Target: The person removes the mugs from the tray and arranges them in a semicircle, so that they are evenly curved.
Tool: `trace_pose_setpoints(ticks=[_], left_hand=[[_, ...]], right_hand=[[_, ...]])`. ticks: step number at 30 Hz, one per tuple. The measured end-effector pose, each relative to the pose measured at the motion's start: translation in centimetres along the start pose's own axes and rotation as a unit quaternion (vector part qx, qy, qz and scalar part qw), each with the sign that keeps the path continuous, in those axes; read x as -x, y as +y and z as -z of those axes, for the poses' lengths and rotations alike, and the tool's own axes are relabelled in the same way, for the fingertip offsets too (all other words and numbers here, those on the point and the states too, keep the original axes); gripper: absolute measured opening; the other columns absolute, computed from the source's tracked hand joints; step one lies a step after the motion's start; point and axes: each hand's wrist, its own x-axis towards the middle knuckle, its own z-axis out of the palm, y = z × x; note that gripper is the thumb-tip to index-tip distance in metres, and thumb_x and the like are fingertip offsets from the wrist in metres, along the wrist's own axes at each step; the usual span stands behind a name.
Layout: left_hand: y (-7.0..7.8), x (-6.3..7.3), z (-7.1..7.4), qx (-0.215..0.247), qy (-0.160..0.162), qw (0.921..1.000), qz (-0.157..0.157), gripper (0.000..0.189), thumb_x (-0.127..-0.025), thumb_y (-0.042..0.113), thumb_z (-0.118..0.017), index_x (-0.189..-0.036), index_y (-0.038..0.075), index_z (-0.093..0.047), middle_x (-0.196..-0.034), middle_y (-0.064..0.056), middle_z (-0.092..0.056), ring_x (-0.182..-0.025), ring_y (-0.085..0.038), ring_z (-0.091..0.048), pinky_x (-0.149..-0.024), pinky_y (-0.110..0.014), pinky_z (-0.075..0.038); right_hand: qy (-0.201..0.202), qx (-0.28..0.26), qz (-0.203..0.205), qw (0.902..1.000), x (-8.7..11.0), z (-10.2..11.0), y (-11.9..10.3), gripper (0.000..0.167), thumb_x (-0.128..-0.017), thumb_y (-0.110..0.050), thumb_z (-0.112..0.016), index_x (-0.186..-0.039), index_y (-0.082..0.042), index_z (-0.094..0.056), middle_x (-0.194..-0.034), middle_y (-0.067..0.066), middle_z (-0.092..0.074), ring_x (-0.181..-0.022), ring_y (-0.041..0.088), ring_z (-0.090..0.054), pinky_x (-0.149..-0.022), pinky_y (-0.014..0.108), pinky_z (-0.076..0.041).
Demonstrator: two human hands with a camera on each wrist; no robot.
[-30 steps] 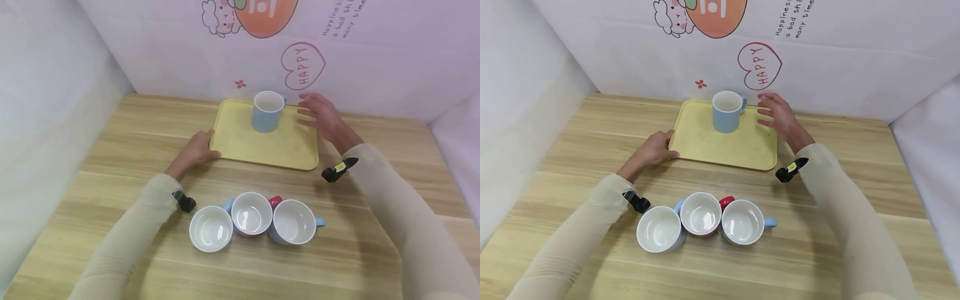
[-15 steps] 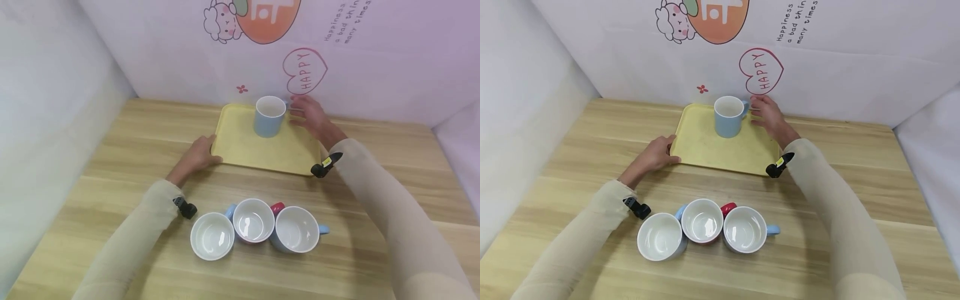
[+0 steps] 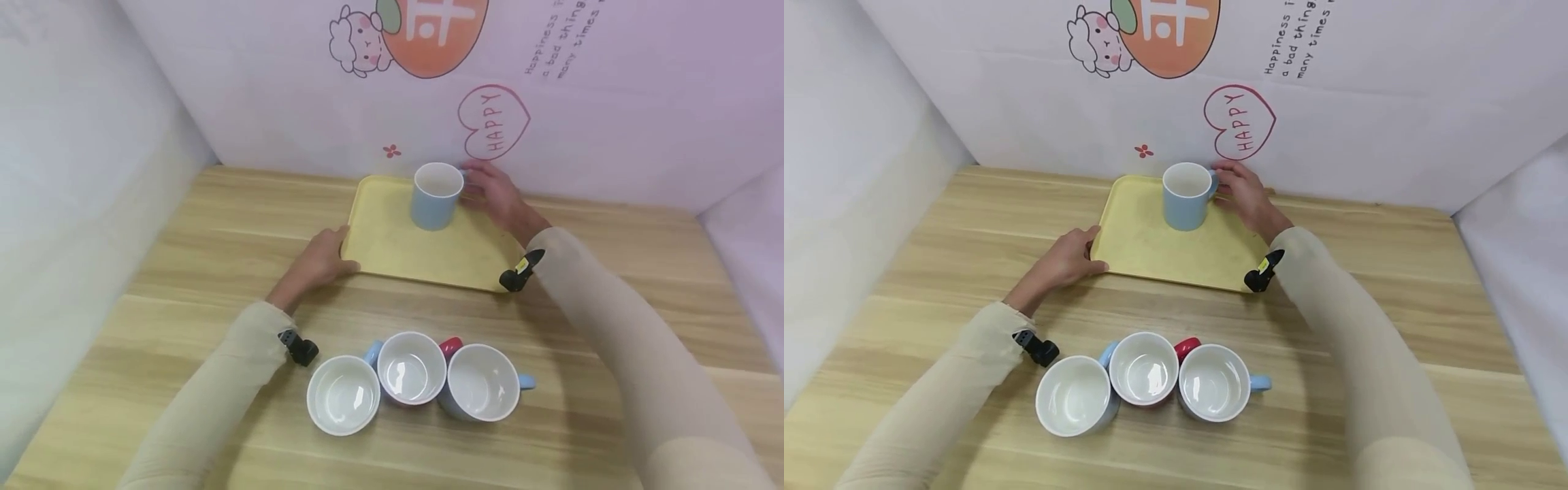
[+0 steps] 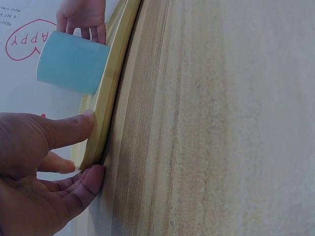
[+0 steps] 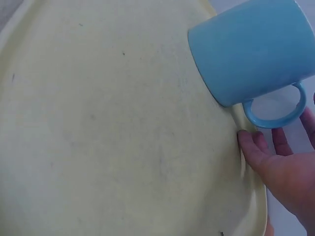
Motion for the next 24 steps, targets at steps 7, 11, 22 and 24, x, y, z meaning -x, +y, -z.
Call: trace_pose_setpoints(ticks=[7,11,22,24], left_hand=[[0.1,-0.2,-0.1,0.003,0.002,1.0,-0.002,0.054,-0.082,0.013,-0.079,-0.127,-0.005,-0.054,-0.093,-0.015,-0.055,-0.083,-0.028,-0.051,-0.078,-0.041,-0.046],[0.2,-0.1,-0.1,0.005,-0.001,1.0,0.008,0.059,-0.082,0.012,-0.079,-0.132,-0.006,-0.052,-0.096,-0.016,-0.055,-0.084,-0.029,-0.052,-0.079,-0.041,-0.046],[0.6,0.2,-0.3,-0.001,0.001,0.9997,0.024,0.077,-0.083,0.014,-0.078,-0.147,-0.008,-0.04,-0.116,-0.028,-0.054,-0.096,-0.034,-0.052,-0.091,-0.047,-0.046],[0.7,0.2,-0.2,-0.002,0.0,0.9996,0.028,0.081,-0.084,0.014,-0.078,-0.149,-0.008,-0.036,-0.119,-0.029,-0.053,-0.098,-0.034,-0.052,-0.093,-0.048,-0.045]], right_hand=[[-0.003,-0.008,0.014,0.9999,-0.6,-0.1,0.4,0.018,-0.105,-0.013,-0.05,-0.121,-0.01,-0.057,-0.113,0.005,-0.062,-0.099,0.022,-0.062,-0.094,0.043,-0.047],[-0.009,-0.025,0.019,0.9995,-0.6,-0.1,0.8,0.015,-0.104,-0.011,-0.052,-0.117,-0.008,-0.057,-0.107,0.005,-0.064,-0.089,0.02,-0.065,-0.083,0.038,-0.052],[-0.012,-0.019,0.014,0.9997,-1.0,0.6,0.7,0.011,-0.102,-0.008,-0.056,-0.113,-0.005,-0.056,-0.111,0.01,-0.06,-0.088,0.022,-0.061,-0.078,0.035,-0.055],[-0.012,-0.018,0.019,0.9996,-0.8,0.8,0.8,0.011,-0.102,-0.008,-0.057,-0.112,-0.004,-0.057,-0.111,0.01,-0.061,-0.089,0.023,-0.062,-0.08,0.036,-0.056]])
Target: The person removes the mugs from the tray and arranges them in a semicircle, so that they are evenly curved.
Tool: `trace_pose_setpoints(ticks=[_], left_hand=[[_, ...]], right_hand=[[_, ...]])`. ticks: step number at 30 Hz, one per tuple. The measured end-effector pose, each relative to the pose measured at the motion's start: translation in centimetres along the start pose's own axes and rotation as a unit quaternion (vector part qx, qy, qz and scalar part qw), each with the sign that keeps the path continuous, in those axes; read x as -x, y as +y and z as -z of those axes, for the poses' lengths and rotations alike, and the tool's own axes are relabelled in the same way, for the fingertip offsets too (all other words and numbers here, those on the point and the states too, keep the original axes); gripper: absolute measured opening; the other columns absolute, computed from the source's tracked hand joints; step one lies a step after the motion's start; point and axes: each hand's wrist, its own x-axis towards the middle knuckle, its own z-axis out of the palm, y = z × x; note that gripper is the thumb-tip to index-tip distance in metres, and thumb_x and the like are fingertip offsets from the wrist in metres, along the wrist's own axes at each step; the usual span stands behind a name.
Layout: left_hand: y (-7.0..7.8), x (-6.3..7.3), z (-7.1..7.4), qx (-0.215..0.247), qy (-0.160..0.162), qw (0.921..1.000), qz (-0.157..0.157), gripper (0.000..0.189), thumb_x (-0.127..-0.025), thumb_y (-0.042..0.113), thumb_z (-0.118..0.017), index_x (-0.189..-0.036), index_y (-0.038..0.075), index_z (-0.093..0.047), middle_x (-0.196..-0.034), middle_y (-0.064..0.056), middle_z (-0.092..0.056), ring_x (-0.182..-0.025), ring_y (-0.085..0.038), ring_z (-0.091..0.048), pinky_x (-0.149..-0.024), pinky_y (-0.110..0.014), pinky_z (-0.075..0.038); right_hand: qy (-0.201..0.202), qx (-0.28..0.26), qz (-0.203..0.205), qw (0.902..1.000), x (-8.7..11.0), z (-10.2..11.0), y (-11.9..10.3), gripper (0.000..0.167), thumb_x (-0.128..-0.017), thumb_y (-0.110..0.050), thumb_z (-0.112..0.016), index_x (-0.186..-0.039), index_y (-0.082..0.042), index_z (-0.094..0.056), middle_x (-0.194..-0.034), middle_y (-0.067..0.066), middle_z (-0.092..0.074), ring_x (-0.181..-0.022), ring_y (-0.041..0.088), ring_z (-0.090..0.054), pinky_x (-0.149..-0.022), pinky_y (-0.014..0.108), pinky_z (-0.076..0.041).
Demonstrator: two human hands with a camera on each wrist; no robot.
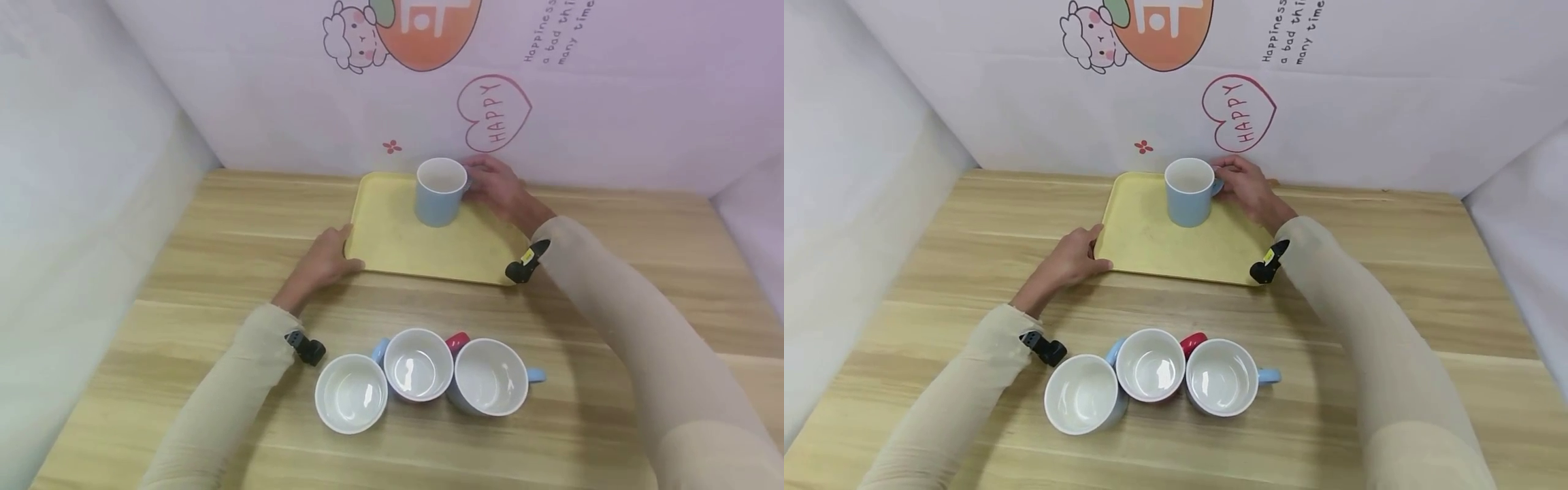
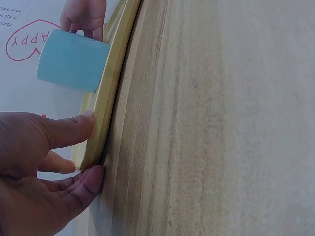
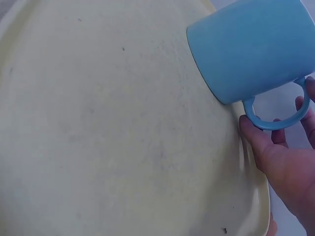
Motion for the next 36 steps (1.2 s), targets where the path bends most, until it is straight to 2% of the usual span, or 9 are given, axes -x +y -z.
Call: trace_pose_setpoints(ticks=[4,8,13,17,20,24,28,36], left_hand=[[-0.5,0.1,0.3,-0.008,0.003,1.0,0.004,0.079,-0.084,0.014,-0.079,-0.148,-0.008,-0.038,-0.118,-0.029,-0.053,-0.099,-0.035,-0.052,-0.093,-0.048,-0.045],[-0.7,-0.2,0.0,-0.01,-0.006,0.9999,-0.001,0.078,-0.085,0.015,-0.078,-0.147,-0.009,-0.038,-0.119,-0.028,-0.054,-0.099,-0.034,-0.052,-0.094,-0.047,-0.045],[-0.5,-0.5,-0.3,-0.006,-0.01,0.9999,-0.008,0.083,-0.085,0.016,-0.077,-0.149,-0.011,-0.033,-0.125,-0.031,-0.052,-0.104,-0.034,-0.051,-0.099,-0.046,-0.043],[-0.2,-0.6,-0.1,-0.01,-0.007,0.9999,-0.011,0.079,-0.084,0.016,-0.077,-0.147,-0.009,-0.037,-0.118,-0.028,-0.054,-0.101,-0.034,-0.051,-0.096,-0.046,-0.044],[-0.1,-0.5,0.1,-0.015,-0.008,0.9998,-0.006,0.08,-0.084,0.016,-0.077,-0.148,-0.009,-0.037,-0.117,-0.026,-0.054,-0.1,-0.032,-0.051,-0.094,-0.045,-0.045],[-0.4,-0.4,0.2,-0.014,-0.007,0.9999,0.005,0.082,-0.084,0.016,-0.078,-0.15,-0.007,-0.034,-0.119,-0.025,-0.053,-0.099,-0.031,-0.051,-0.094,-0.044,-0.045],[-0.3,-0.3,0.0,-0.007,-0.009,0.9999,0.005,0.082,-0.085,0.016,-0.077,-0.151,-0.007,-0.034,-0.12,-0.025,-0.052,-0.099,-0.031,-0.051,-0.094,-0.044,-0.045],[-0.5,-0.3,0.2,-0.006,0.0,1.0,-0.008,0.078,-0.085,0.014,-0.077,-0.148,-0.008,-0.038,-0.115,-0.024,-0.053,-0.098,-0.032,-0.05,-0.092,-0.044,-0.045]], right_hand=[[-0.01,-0.004,0.012,0.9999,0.4,-0.2,0.2,0.01,-0.101,-0.005,-0.056,-0.11,-0.002,-0.059,-0.109,0.01,-0.061,-0.09,0.024,-0.062,-0.085,0.039,-0.055],[-0.01,-0.017,0.017,0.9997,1.2,0.3,0.4,0.008,-0.101,-0.002,-0.056,-0.106,-0.001,-0.062,-0.104,0.01,-0.064,-0.086,0.024,-0.065,-0.085,0.04,-0.055],[-0.016,-0.034,0.014,0.9992,2.2,1.1,0.3,0.01,-0.101,0.0,-0.055,-0.1,-0.002,-0.065,-0.099,0.01,-0.066,-0.083,0.024,-0.068,-0.085,0.041,-0.056],[-0.03,-0.041,0.017,0.9986,2.9,1.3,0.1,0.008,-0.1,0.001,-0.056,-0.099,0.0,-0.064,-0.1,0.01,-0.066,-0.082,0.027,-0.068,-0.085,0.042,-0.056],[-0.044,-0.039,0.016,0.9981,3.3,1.3,0.0,0.004,-0.098,0.0,-0.059,-0.099,0.001,-0.063,-0.102,0.01,-0.064,-0.084,0.028,-0.068,-0.086,0.043,-0.055],[-0.037,-0.028,0.014,0.9988,3.7,0.8,0.1,0.004,-0.097,-0.002,-0.062,-0.096,0.0,-0.064,-0.102,0.01,-0.062,-0.088,0.027,-0.068,-0.088,0.042,-0.054],[-0.014,-0.019,0.017,0.9996,4.3,0.9,0.3,0.008,-0.098,-0.001,-0.06,-0.094,-0.003,-0.066,-0.1,0.01,-0.06,-0.091,0.023,-0.067,-0.087,0.041,-0.055],[-0.041,-0.052,0.045,0.9968,5.4,0.7,0.6,0.015,-0.098,0.005,-0.057,-0.094,-0.001,-0.07,-0.091,0.009,-0.064,-0.087,0.022,-0.065,-0.082,0.038,-0.057]])
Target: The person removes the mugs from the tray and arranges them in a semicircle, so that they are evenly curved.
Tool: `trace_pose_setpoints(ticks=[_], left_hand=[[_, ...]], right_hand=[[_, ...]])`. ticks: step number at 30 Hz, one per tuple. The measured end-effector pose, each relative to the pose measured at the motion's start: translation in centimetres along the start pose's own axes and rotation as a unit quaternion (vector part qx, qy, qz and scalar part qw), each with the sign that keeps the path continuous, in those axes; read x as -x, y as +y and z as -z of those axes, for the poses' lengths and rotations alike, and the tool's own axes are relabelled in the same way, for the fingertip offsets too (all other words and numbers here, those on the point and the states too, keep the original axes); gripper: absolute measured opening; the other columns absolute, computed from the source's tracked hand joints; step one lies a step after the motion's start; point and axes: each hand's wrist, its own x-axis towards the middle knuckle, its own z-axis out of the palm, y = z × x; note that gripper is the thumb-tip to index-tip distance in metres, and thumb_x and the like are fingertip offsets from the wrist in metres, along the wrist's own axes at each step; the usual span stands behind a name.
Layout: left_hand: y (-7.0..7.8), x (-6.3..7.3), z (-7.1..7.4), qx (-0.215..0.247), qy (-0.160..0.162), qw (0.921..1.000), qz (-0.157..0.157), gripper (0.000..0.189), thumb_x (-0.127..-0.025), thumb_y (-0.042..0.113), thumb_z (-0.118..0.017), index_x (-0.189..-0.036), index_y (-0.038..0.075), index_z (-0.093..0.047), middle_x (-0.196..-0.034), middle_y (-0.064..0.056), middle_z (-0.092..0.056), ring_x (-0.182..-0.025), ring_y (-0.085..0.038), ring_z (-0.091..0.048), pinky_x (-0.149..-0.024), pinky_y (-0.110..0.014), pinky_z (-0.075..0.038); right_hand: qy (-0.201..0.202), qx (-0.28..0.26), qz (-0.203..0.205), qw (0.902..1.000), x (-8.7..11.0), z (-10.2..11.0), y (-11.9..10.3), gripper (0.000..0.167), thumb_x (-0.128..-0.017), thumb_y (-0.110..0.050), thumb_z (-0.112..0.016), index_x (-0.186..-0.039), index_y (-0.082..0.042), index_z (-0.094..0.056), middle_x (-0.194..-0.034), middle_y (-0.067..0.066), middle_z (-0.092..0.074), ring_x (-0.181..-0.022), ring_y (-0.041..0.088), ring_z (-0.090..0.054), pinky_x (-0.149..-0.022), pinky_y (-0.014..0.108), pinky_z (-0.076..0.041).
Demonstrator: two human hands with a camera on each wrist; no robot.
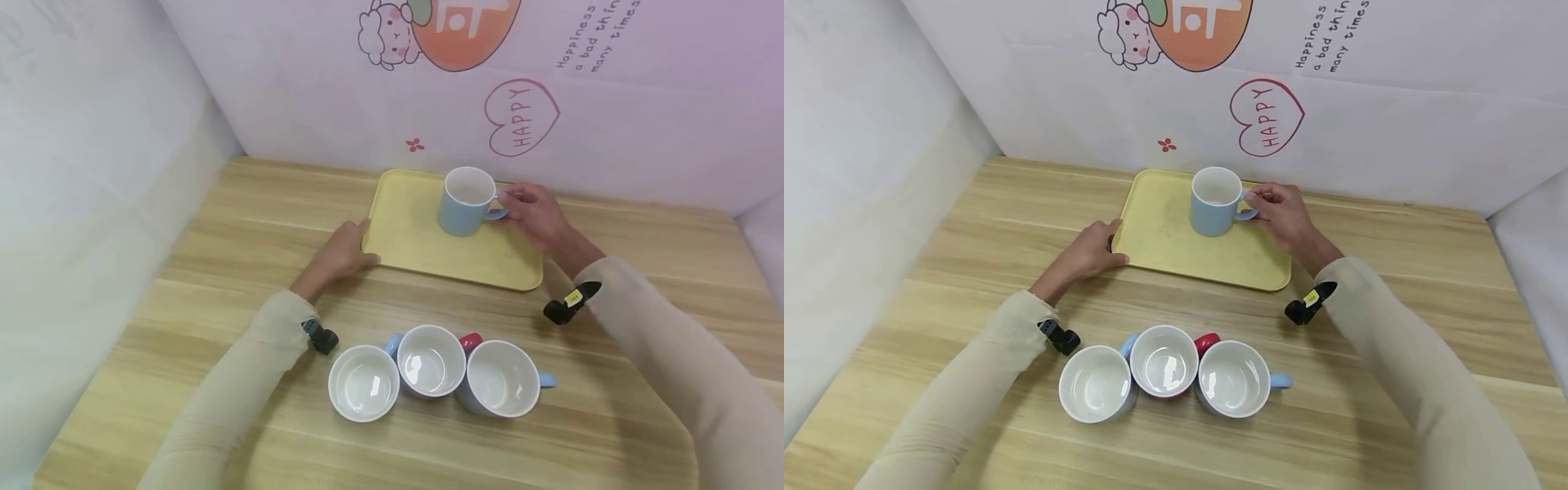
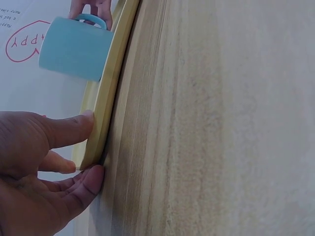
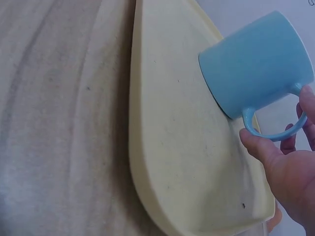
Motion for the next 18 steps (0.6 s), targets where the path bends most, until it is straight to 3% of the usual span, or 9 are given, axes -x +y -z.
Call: trace_pose_setpoints(ticks=[4,8,12,18], left_hand=[[0.0,0.1,0.2,0.003,-0.004,1.0,-0.005,0.076,-0.085,0.014,-0.076,-0.147,-0.009,-0.039,-0.115,-0.024,-0.054,-0.097,-0.032,-0.05,-0.091,-0.044,-0.045],[0.2,0.2,0.2,0.001,-0.001,1.0,-0.003,0.078,-0.084,0.014,-0.076,-0.147,-0.01,-0.037,-0.119,-0.027,-0.054,-0.1,-0.033,-0.05,-0.094,-0.045,-0.045],[0.2,0.3,0.2,0.004,-0.002,1.0,0.0,0.081,-0.085,0.014,-0.076,-0.149,-0.01,-0.033,-0.126,-0.029,-0.051,-0.104,-0.034,-0.05,-0.097,-0.045,-0.043],[0.2,0.0,0.1,0.006,-0.006,1.0,0.004,0.083,-0.085,0.014,-0.075,-0.15,-0.01,-0.031,-0.133,-0.032,-0.048,-0.112,-0.036,-0.049,-0.104,-0.046,-0.039]], right_hand=[[-0.003,-0.004,0.017,0.9998,0.5,0.0,0.1,0.018,-0.098,0.006,-0.055,-0.093,0.0,-0.071,-0.087,0.009,-0.061,-0.086,0.021,-0.063,-0.081,0.036,-0.057],[0.007,-0.018,0.019,0.9996,1.2,0.0,-0.2,0.013,-0.098,0.005,-0.056,-0.095,0.002,-0.069,-0.094,0.008,-0.057,-0.088,0.022,-0.062,-0.082,0.037,-0.056],[0.024,-0.056,0.01,0.9981,2.0,0.1,-0.7,0.008,-0.097,0.005,-0.058,-0.097,0.003,-0.066,-0.098,0.009,-0.06,-0.087,0.023,-0.064,-0.08,0.037,-0.057],[0.032,-0.059,0.005,0.9977,3.3,0.3,-1.8,0.007,-0.096,0.003,-0.059,-0.097,0.002,-0.066,-0.096,0.01,-0.066,-0.086,0.023,-0.068,-0.079,0.036,-0.057]])
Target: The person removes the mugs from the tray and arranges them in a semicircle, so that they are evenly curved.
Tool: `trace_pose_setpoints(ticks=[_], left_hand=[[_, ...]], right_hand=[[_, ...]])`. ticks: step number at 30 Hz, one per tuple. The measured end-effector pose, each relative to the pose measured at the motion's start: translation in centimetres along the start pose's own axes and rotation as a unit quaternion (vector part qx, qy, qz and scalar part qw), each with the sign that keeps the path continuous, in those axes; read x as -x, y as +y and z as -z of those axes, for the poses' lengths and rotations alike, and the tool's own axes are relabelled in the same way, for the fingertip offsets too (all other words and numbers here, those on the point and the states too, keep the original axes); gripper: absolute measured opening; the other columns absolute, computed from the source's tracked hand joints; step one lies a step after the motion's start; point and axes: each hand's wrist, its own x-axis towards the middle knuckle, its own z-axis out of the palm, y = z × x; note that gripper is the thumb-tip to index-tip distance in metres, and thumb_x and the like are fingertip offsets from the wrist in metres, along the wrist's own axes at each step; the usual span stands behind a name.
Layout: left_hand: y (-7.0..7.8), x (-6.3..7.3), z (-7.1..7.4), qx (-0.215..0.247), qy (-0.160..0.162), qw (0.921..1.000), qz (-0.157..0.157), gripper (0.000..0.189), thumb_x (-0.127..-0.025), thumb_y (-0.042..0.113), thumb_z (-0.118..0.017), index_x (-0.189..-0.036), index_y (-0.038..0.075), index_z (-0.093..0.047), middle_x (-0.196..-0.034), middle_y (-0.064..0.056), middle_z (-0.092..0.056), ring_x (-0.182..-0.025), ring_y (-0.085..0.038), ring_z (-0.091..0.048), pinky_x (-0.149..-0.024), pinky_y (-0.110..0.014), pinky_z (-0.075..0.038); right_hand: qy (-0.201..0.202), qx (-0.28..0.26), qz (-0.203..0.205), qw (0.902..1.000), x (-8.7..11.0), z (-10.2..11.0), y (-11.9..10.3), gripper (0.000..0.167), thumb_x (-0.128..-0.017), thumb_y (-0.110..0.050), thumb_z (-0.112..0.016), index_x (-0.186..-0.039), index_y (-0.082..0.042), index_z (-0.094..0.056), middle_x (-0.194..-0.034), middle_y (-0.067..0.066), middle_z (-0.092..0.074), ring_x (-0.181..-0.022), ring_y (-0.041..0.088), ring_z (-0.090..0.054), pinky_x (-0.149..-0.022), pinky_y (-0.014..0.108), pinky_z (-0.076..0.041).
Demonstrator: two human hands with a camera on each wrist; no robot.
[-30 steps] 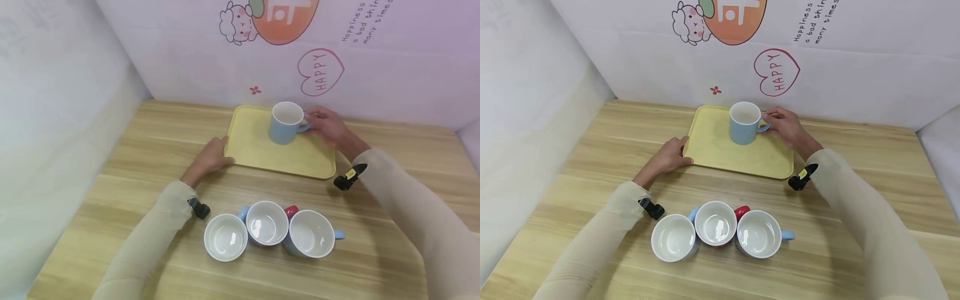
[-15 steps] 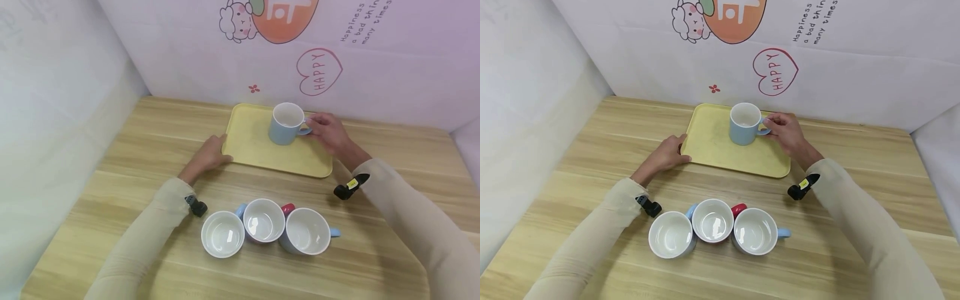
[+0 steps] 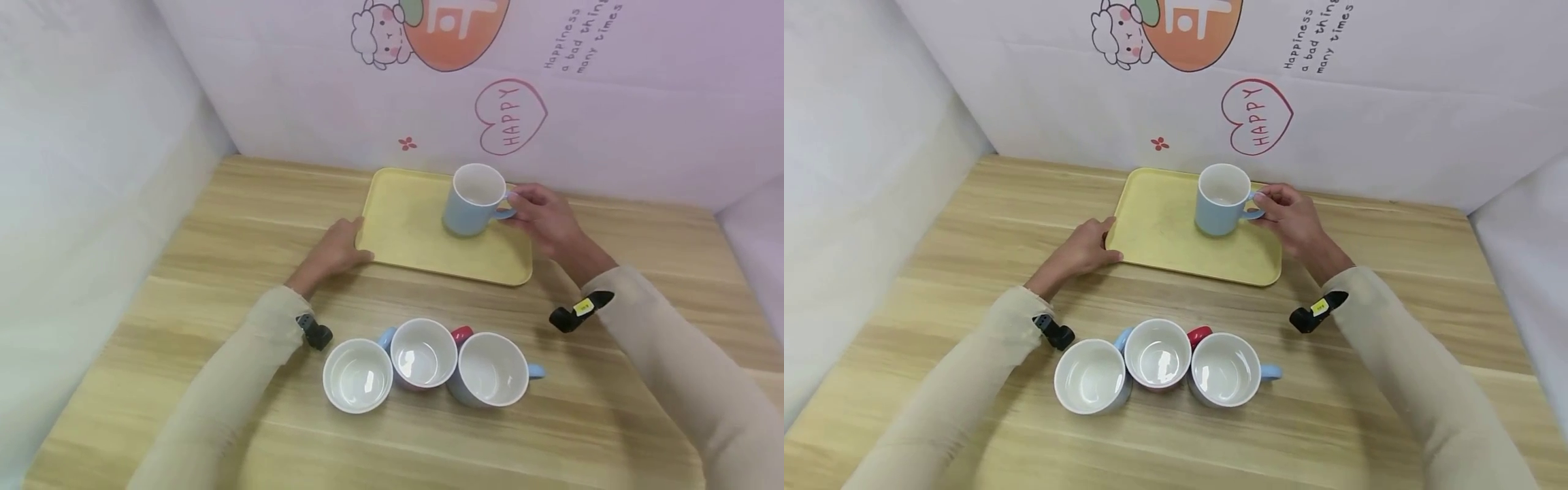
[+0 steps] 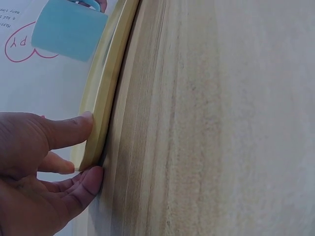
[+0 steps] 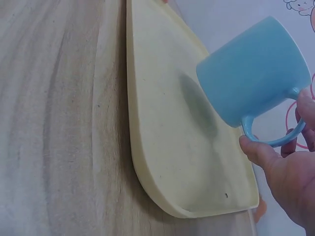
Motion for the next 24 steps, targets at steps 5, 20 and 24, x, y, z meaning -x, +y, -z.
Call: trace_pose_setpoints(ticks=[5,20,24], left_hand=[[0.1,-0.3,0.0,-0.005,-0.009,0.9999,0.004,0.085,-0.086,0.015,-0.075,-0.152,-0.01,-0.028,-0.143,-0.034,-0.041,-0.125,-0.038,-0.046,-0.111,-0.045,-0.033],[0.0,0.2,0.1,-0.014,-0.015,0.9998,-0.007,0.084,-0.087,0.015,-0.072,-0.15,-0.014,-0.025,-0.149,-0.036,-0.034,-0.139,-0.044,-0.033,-0.115,-0.045,-0.025],[0.2,0.2,0.1,-0.014,-0.014,0.9998,-0.008,0.084,-0.087,0.015,-0.072,-0.15,-0.014,-0.025,-0.149,-0.036,-0.034,-0.139,-0.044,-0.032,-0.115,-0.045,-0.025]], right_hand=[[0.001,-0.013,0.009,0.9999,1.1,0.2,-0.5,0.013,-0.097,0.007,-0.055,-0.095,0.003,-0.067,-0.102,0.009,-0.068,-0.089,0.024,-0.069,-0.08,0.037,-0.057],[0.004,-0.017,-0.017,0.9997,5.2,0.2,-2.9,0.011,-0.098,0.005,-0.057,-0.099,0.002,-0.068,-0.096,0.013,-0.069,-0.089,0.026,-0.07,-0.085,0.037,-0.056],[0.016,-0.008,-0.014,0.9998,6.4,0.2,-3.4,0.009,-0.098,0.003,-0.058,-0.098,0.001,-0.067,-0.097,0.012,-0.068,-0.089,0.026,-0.069,-0.086,0.037,-0.055]])
